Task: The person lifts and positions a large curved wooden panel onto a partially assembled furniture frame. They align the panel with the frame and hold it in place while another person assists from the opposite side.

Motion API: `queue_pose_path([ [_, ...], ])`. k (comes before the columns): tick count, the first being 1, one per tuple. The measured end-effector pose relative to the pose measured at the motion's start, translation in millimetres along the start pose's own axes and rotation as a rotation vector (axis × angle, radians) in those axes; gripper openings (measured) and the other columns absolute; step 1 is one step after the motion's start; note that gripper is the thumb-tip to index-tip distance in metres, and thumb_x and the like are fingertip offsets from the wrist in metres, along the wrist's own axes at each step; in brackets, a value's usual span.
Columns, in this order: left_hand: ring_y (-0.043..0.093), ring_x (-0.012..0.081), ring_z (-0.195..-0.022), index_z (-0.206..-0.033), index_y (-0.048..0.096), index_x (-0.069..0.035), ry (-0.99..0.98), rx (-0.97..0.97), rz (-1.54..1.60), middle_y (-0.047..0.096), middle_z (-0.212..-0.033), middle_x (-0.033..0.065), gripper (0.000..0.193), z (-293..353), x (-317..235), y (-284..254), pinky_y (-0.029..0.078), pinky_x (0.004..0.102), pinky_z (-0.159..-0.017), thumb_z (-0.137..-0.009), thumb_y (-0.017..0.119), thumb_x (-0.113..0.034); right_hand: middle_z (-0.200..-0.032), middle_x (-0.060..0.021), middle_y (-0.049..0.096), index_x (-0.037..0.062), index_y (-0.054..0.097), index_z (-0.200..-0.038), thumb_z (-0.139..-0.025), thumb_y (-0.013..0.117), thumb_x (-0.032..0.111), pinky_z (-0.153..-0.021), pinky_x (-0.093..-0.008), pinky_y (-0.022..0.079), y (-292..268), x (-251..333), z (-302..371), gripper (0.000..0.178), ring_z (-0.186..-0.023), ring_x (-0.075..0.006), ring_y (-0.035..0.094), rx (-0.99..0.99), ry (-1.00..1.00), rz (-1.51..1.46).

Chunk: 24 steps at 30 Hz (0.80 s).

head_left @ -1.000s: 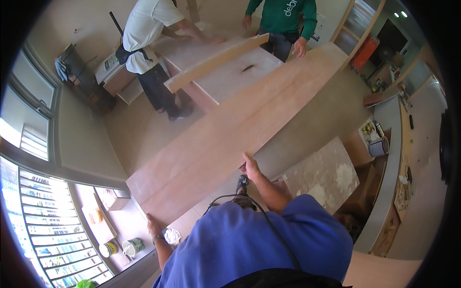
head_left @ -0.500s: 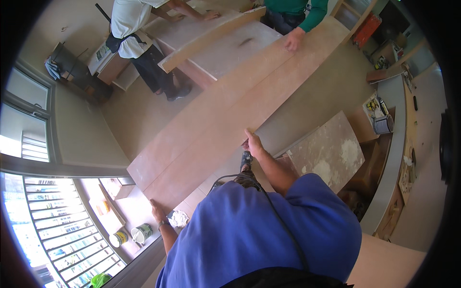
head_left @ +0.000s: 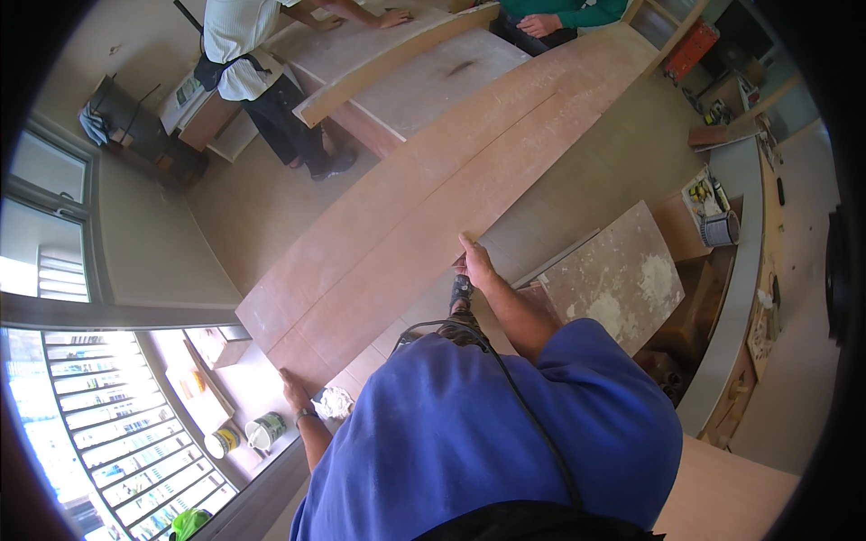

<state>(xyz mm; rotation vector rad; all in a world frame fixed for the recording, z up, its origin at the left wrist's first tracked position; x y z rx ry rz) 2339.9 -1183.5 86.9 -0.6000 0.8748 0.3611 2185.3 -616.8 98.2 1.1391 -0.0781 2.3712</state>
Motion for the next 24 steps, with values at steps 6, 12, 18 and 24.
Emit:
queue_pose_path([
  [6, 0.047, 0.0195, -0.099, -0.122, 0.042, 0.005, -0.061, -0.011, -0.037, 0.051, -0.114, 0.0143, 0.073, 11, -9, 2, 0.037, 0.0289, -0.084, -0.084, 0.039, -0.056, -0.065, -0.0025, 0.050, 0.0110, 0.051, -0.087, -0.080, 0.053, 0.047, -0.048, -0.0292, 0.043, -1, -1, -4, 0.036, -0.052, -0.0134, 0.048, -0.006, -0.003, -0.014],
  [12, 0.048, 0.0192, -0.093, -0.121, 0.043, 0.005, 0.032, -0.046, 0.007, 0.053, -0.108, 0.0128, 0.073, -6, 5, -5, 0.038, 0.0302, -0.080, -0.083, 0.040, -0.057, -0.065, -0.0017, 0.052, 0.0123, 0.051, -0.086, -0.079, 0.053, 0.046, -0.049, -0.0293, 0.041, 0, -4, -5, 0.035, -0.051, -0.0132, 0.048, -0.007, 0.009, -0.024],
  [18, 0.046, 0.0159, -0.098, -0.119, 0.044, 0.007, -0.038, -0.021, 0.011, 0.052, -0.110, 0.0099, 0.071, 27, -27, 6, 0.036, 0.0262, -0.084, -0.084, 0.041, -0.054, -0.064, -0.0019, 0.052, 0.0132, 0.051, -0.086, -0.079, 0.053, 0.047, -0.049, -0.0299, 0.041, 1, -4, -6, 0.034, -0.051, -0.0136, 0.049, -0.004, -0.003, -0.043],
  [24, 0.047, 0.0167, -0.096, -0.118, 0.045, 0.008, 0.049, -0.038, 0.052, 0.053, -0.109, 0.0116, 0.072, 20, -21, 0, 0.036, 0.0275, -0.084, -0.084, 0.040, -0.055, -0.065, -0.0011, 0.053, 0.0145, 0.051, -0.086, -0.080, 0.053, 0.047, -0.049, -0.0288, 0.041, 7, 0, 2, 0.034, -0.052, -0.0132, 0.049, 0.015, 0.017, -0.042],
])
Point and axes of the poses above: each hand's wrist, its own z-axis away from the middle knuckle, its own y-axis out of the palm, x = y × z, the point moved 7 cm from there along -z, towards the middle knuckle
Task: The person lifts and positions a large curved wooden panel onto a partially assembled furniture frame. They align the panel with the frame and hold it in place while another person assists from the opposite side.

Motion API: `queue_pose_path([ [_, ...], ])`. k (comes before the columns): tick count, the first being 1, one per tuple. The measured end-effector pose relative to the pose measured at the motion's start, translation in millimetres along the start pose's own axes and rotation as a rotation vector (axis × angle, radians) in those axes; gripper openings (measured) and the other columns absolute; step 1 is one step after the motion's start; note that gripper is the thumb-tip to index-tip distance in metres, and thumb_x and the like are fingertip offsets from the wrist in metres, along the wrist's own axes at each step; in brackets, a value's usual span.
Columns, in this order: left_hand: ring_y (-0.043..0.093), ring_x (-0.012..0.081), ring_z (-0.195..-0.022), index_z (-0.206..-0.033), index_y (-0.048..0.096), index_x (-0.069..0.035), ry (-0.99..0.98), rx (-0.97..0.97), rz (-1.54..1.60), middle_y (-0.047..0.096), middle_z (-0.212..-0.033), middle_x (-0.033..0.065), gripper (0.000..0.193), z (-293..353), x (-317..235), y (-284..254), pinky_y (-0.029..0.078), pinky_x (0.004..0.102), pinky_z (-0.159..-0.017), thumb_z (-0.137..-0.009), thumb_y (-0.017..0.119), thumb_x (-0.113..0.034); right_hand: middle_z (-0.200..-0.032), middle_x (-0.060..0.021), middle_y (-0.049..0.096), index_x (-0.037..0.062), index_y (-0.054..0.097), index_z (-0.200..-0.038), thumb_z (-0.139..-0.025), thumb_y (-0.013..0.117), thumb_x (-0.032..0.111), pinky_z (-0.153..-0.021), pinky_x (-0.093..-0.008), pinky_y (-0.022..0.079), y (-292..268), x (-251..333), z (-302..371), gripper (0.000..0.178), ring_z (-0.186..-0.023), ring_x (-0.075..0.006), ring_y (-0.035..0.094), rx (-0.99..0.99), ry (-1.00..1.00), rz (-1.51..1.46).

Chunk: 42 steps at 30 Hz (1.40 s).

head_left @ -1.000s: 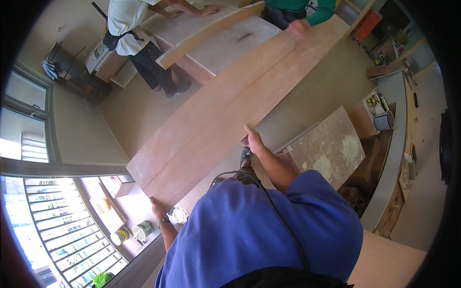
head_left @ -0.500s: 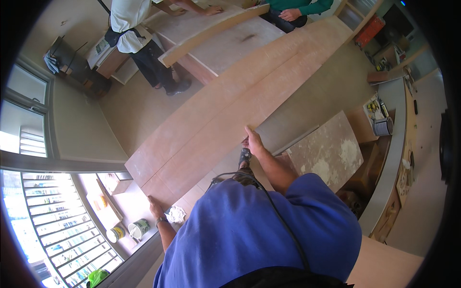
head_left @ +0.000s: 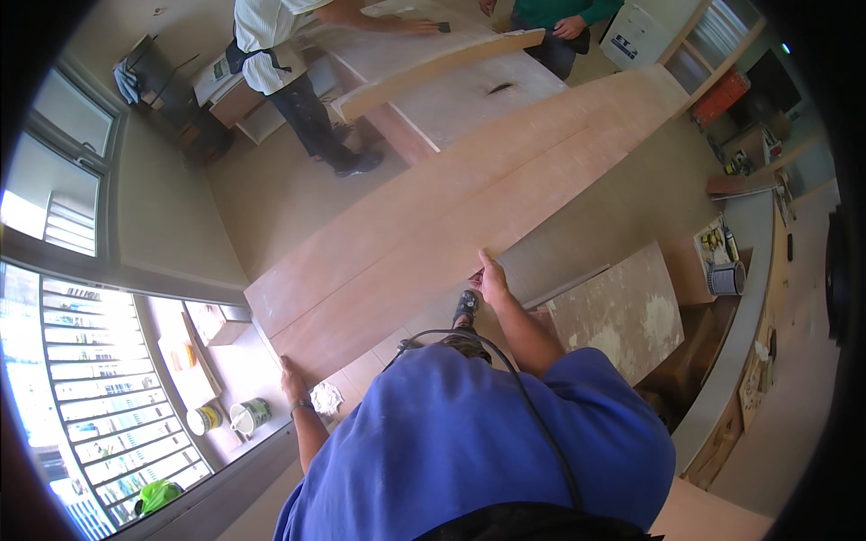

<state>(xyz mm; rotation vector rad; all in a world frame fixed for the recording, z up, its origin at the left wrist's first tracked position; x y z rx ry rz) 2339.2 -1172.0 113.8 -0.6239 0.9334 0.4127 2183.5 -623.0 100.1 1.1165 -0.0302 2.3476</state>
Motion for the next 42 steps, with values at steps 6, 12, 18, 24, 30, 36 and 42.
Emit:
queue_pose_path([
  [6, 0.045, 0.0202, -0.105, -0.122, 0.040, 0.007, -0.027, 0.065, -0.062, 0.048, -0.118, 0.0165, 0.077, 3, -6, 6, 0.033, 0.0284, -0.090, -0.083, 0.038, -0.058, -0.065, -0.0028, 0.053, 0.0108, 0.050, -0.087, -0.081, 0.051, 0.047, -0.046, -0.0282, 0.042, -2, -3, -4, 0.037, -0.051, -0.0139, 0.051, 0.032, -0.008, -0.018],
  [12, 0.043, 0.0216, -0.109, -0.124, 0.038, 0.006, -0.012, 0.050, -0.067, 0.046, -0.122, 0.0175, 0.078, -6, 6, 0, 0.032, 0.0287, -0.092, -0.082, 0.037, -0.060, -0.060, 0.0002, 0.052, 0.0145, 0.052, -0.083, -0.082, 0.050, 0.046, -0.047, -0.0266, 0.041, 3, 1, -1, 0.032, -0.049, -0.0116, 0.048, 0.057, -0.018, -0.033],
  [18, 0.043, 0.0214, -0.111, -0.124, 0.038, 0.005, -0.014, 0.057, -0.054, 0.045, -0.123, 0.0165, 0.078, 4, -7, 6, 0.032, 0.0291, -0.093, -0.082, 0.037, -0.060, -0.060, 0.0008, 0.052, 0.0149, 0.052, -0.083, -0.082, 0.049, 0.046, -0.046, -0.0262, 0.040, 1, 1, 1, 0.031, -0.049, -0.0113, 0.048, 0.024, -0.004, -0.009],
  [24, 0.043, 0.0210, -0.109, -0.123, 0.039, 0.006, -0.042, 0.046, -0.083, 0.046, -0.122, 0.0168, 0.078, -5, 2, 2, 0.032, 0.0287, -0.092, -0.082, 0.038, -0.060, -0.061, 0.0011, 0.052, 0.0153, 0.052, -0.083, -0.082, 0.049, 0.047, -0.047, -0.0264, 0.040, 2, 1, 1, 0.032, -0.049, -0.0111, 0.049, 0.014, 0.000, 0.013],
  [30, 0.045, 0.0209, -0.106, -0.121, 0.041, 0.007, -0.038, 0.036, -0.091, 0.048, -0.119, 0.0170, 0.078, -4, 1, 2, 0.034, 0.0283, -0.090, -0.081, 0.039, -0.061, -0.062, -0.0004, 0.053, 0.0137, 0.052, -0.084, -0.081, 0.050, 0.048, -0.047, -0.0266, 0.041, 2, 2, 1, 0.035, -0.050, -0.0123, 0.050, 0.032, -0.001, -0.006],
  [36, 0.049, 0.0194, -0.091, -0.113, 0.048, 0.011, 0.024, -0.038, -0.068, 0.056, -0.101, 0.0156, 0.075, 0, -3, 4, 0.038, 0.0296, -0.080, -0.084, 0.036, -0.058, -0.058, 0.0006, 0.051, 0.0145, 0.053, -0.077, -0.081, 0.051, 0.048, -0.043, -0.0251, 0.040, 2, 0, -2, 0.034, -0.047, -0.0110, 0.048, 0.030, -0.007, -0.021],
  [42, 0.044, 0.0151, -0.066, -0.102, 0.056, 0.009, 0.047, -0.059, -0.070, 0.052, -0.070, 0.0072, 0.072, 3, -6, 2, 0.038, 0.0302, -0.060, -0.084, 0.037, -0.058, -0.058, -0.0002, 0.051, 0.0136, 0.052, -0.078, -0.081, 0.051, 0.048, -0.044, -0.0253, 0.040, 3, 3, -1, 0.034, -0.048, -0.0120, 0.049, 0.037, -0.007, -0.008],
])
Point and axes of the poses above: each hand's wrist, its own z-axis away from the middle knuckle, its own y-axis out of the palm, x = y × z, the point moved 7 cm from there along -z, towards the middle knuckle
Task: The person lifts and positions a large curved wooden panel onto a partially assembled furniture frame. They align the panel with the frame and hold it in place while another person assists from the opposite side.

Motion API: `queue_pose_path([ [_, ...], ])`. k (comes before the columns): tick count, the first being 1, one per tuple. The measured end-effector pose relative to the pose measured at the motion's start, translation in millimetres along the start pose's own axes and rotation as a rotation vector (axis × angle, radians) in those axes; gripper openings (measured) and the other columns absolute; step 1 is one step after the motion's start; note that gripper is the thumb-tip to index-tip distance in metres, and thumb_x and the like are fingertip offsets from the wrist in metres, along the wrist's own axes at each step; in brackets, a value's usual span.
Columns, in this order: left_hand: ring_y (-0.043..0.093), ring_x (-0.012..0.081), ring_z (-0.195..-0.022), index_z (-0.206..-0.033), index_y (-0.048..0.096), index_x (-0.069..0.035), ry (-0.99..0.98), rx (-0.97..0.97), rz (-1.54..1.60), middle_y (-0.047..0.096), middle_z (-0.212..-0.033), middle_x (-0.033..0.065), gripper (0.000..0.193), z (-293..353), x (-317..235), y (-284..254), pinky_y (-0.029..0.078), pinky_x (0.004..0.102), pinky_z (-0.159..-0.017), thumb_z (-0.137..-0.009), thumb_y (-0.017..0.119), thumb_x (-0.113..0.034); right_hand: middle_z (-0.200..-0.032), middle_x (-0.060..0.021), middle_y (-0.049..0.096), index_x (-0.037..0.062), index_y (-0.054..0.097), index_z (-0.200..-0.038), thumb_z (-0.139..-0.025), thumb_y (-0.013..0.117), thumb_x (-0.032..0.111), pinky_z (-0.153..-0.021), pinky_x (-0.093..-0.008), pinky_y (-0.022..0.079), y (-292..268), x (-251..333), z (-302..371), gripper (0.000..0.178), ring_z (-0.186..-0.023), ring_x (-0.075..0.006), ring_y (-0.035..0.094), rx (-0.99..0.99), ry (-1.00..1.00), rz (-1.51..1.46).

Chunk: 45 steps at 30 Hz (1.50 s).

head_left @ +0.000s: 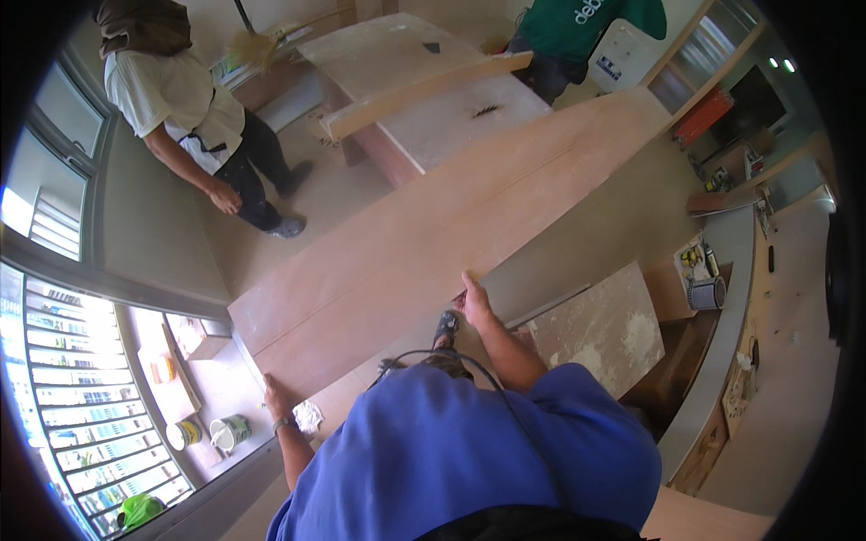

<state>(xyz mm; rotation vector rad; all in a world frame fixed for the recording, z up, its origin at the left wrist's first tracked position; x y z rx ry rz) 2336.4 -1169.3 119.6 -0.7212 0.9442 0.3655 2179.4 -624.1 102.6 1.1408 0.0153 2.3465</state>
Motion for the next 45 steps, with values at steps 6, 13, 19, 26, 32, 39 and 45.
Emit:
queue_pose_path([
  [6, 0.050, 0.0168, -0.078, -0.112, 0.050, 0.008, 0.030, -0.012, 0.054, 0.058, -0.089, 0.0110, 0.065, -4, 2, -2, 0.040, 0.0291, -0.069, -0.087, 0.036, -0.050, -0.061, -0.0010, 0.053, 0.0134, 0.052, -0.082, -0.081, 0.051, 0.049, -0.046, -0.0268, 0.041, -4, -4, -2, 0.035, -0.050, -0.0125, 0.050, 0.003, 0.016, 0.025],
  [13, 0.046, 0.0188, -0.102, -0.118, 0.044, 0.008, -0.057, 0.133, 0.050, 0.051, -0.114, 0.0161, 0.076, -23, 29, 0, 0.034, 0.0281, -0.088, -0.082, 0.040, -0.059, -0.066, -0.0039, 0.053, 0.0101, 0.050, -0.086, -0.080, 0.050, 0.051, -0.048, -0.0307, 0.043, -5, -6, -7, 0.041, -0.053, -0.0155, 0.051, 0.045, -0.010, 0.051],
  [19, 0.050, 0.0192, -0.084, -0.112, 0.050, 0.009, -0.018, 0.062, 0.011, 0.058, -0.094, 0.0140, 0.070, -30, 36, -8, 0.039, 0.0299, -0.074, -0.085, 0.038, -0.055, -0.063, -0.0005, 0.054, 0.0145, 0.053, -0.084, -0.082, 0.049, 0.047, -0.046, -0.0262, 0.041, 1, -4, 0, 0.033, -0.051, -0.0122, 0.051, 0.019, 0.007, 0.037],
  [26, 0.042, 0.0122, -0.061, -0.089, 0.060, 0.007, -0.004, 0.036, 0.038, 0.048, -0.064, 0.0020, 0.065, -22, 24, -3, 0.034, 0.0286, -0.053, -0.085, 0.039, -0.054, -0.063, -0.0002, 0.054, 0.0148, 0.053, -0.084, -0.082, 0.049, 0.047, -0.046, -0.0254, 0.040, -2, -3, -2, 0.032, -0.051, -0.0117, 0.051, 0.044, -0.015, 0.023],
  [32, 0.038, 0.0103, -0.058, -0.082, 0.060, 0.006, -0.031, -0.008, 0.129, 0.042, -0.061, -0.0008, 0.064, -1, 1, 0, 0.032, 0.0271, -0.050, -0.084, 0.042, -0.055, -0.066, -0.0017, 0.056, 0.0135, 0.053, -0.086, -0.081, 0.050, 0.047, -0.049, -0.0271, 0.040, -5, -9, -7, 0.034, -0.054, -0.0131, 0.053, 0.086, 0.013, 0.047],
  [39, 0.047, 0.0185, -0.099, -0.119, 0.043, 0.008, -0.137, 0.109, 0.089, 0.052, -0.112, 0.0130, 0.072, -10, 18, 5, 0.036, 0.0280, -0.085, -0.084, 0.042, -0.054, -0.070, -0.0045, 0.055, 0.0115, 0.052, -0.090, -0.080, 0.050, 0.048, -0.054, -0.0309, 0.042, -11, -6, -6, 0.038, -0.058, -0.0164, 0.054, -0.039, -0.006, 0.064],
  [45, 0.048, 0.0209, -0.097, -0.118, 0.045, 0.008, -0.126, 0.068, 0.090, 0.054, -0.109, 0.0152, 0.072, -20, 29, 2, 0.037, 0.0305, -0.085, -0.083, 0.041, -0.055, -0.070, -0.0042, 0.054, 0.0116, 0.052, -0.090, -0.080, 0.051, 0.047, -0.054, -0.0313, 0.043, -7, -3, -3, 0.037, -0.058, -0.0161, 0.054, -0.027, -0.008, 0.059],
])
Point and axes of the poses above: each hand's wrist, its own z-axis away from the middle knuckle, its own y-axis out of the palm, x = y × z, the point moved 7 cm from there along -z, towards the middle knuckle
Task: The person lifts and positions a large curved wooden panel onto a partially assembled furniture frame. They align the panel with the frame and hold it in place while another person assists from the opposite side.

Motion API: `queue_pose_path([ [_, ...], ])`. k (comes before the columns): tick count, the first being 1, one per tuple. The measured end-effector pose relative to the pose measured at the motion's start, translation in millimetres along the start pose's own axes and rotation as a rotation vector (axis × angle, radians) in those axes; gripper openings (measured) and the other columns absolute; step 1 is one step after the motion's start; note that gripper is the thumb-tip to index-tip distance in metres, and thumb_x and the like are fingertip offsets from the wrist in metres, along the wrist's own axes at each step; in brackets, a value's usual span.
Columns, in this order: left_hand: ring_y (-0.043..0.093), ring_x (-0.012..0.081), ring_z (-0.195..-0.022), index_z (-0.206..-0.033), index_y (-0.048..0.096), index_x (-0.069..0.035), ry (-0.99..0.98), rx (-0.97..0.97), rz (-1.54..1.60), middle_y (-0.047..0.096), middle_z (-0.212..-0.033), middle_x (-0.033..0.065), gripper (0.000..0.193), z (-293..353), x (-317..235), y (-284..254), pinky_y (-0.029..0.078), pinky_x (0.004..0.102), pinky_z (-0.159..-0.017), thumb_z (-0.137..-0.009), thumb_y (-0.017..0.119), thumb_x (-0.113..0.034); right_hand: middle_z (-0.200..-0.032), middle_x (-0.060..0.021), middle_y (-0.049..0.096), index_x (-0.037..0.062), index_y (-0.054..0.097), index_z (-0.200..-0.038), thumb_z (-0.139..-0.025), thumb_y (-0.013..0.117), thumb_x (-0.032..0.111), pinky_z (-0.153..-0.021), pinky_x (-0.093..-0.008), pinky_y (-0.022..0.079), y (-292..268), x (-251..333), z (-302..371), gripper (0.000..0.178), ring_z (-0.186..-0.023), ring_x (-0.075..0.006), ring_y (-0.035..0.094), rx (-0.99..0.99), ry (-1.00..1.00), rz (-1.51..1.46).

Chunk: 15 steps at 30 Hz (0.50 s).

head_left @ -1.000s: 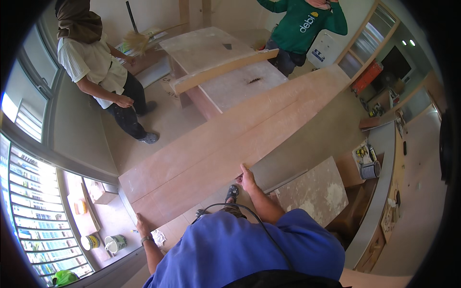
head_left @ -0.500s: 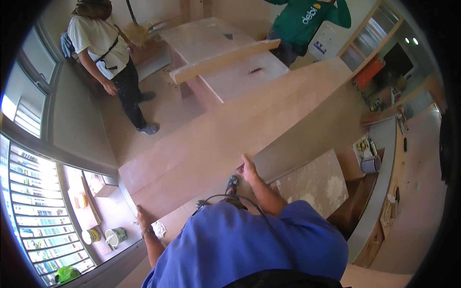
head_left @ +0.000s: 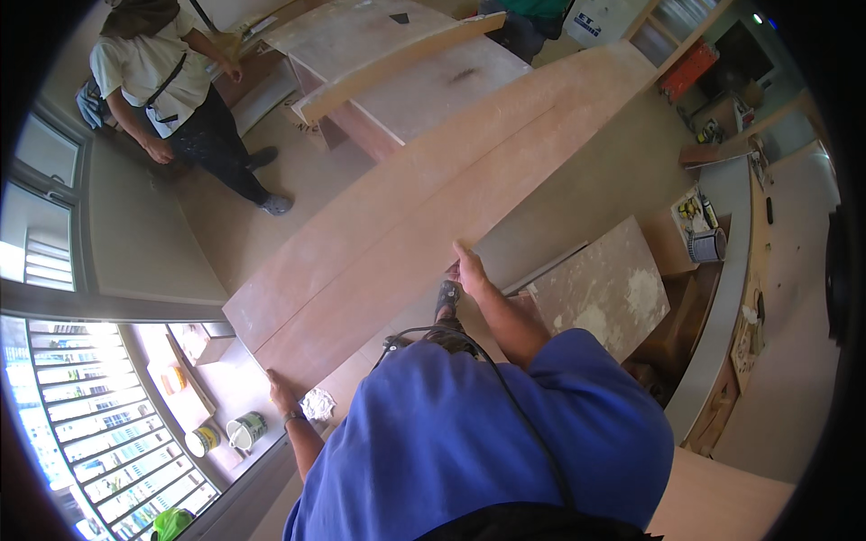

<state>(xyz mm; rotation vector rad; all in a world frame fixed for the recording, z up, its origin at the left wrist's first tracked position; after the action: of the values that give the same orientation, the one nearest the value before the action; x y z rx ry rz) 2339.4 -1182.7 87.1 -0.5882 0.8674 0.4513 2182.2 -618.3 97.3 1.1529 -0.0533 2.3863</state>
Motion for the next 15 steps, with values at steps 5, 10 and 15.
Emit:
queue_pose_path([
  [5, 0.048, 0.0212, -0.097, -0.117, 0.045, 0.008, -0.005, -0.037, -0.052, 0.054, -0.110, 0.0161, 0.073, -2, 2, -4, 0.037, 0.0309, -0.084, -0.082, 0.041, -0.056, -0.071, -0.0048, 0.054, 0.0104, 0.051, -0.091, -0.080, 0.052, 0.048, -0.052, -0.0305, 0.044, 1, 1, -1, 0.039, -0.056, -0.0163, 0.053, 0.015, 0.011, 0.011],
  [10, 0.048, 0.0218, -0.099, -0.118, 0.044, 0.008, -0.040, -0.057, -0.125, 0.053, -0.111, 0.0165, 0.075, 6, -5, -3, 0.037, 0.0312, -0.085, -0.082, 0.041, -0.058, -0.069, -0.0058, 0.054, 0.0092, 0.050, -0.092, -0.080, 0.051, 0.048, -0.050, -0.0300, 0.043, 0, 2, 1, 0.041, -0.056, -0.0171, 0.054, -0.010, 0.007, 0.037],
  [15, 0.046, 0.0223, -0.102, -0.121, 0.042, 0.006, -0.007, -0.036, -0.086, 0.050, -0.116, 0.0161, 0.075, 1, -1, -3, 0.036, 0.0312, -0.087, -0.081, 0.042, -0.058, -0.067, -0.0059, 0.053, 0.0096, 0.050, -0.091, -0.080, 0.050, 0.048, -0.050, -0.0300, 0.043, -2, -1, -2, 0.040, -0.058, -0.0175, 0.055, -0.011, 0.012, 0.046],
])
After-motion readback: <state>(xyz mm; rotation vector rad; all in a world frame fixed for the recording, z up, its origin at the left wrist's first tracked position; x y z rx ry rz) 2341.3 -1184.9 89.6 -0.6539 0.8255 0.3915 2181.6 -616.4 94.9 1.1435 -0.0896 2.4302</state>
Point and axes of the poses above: each hand's wrist, its own z-axis away from the middle knuckle, its own y-axis out of the palm, x = y × z, the point moved 7 cm from there along -z, towards the middle knuckle
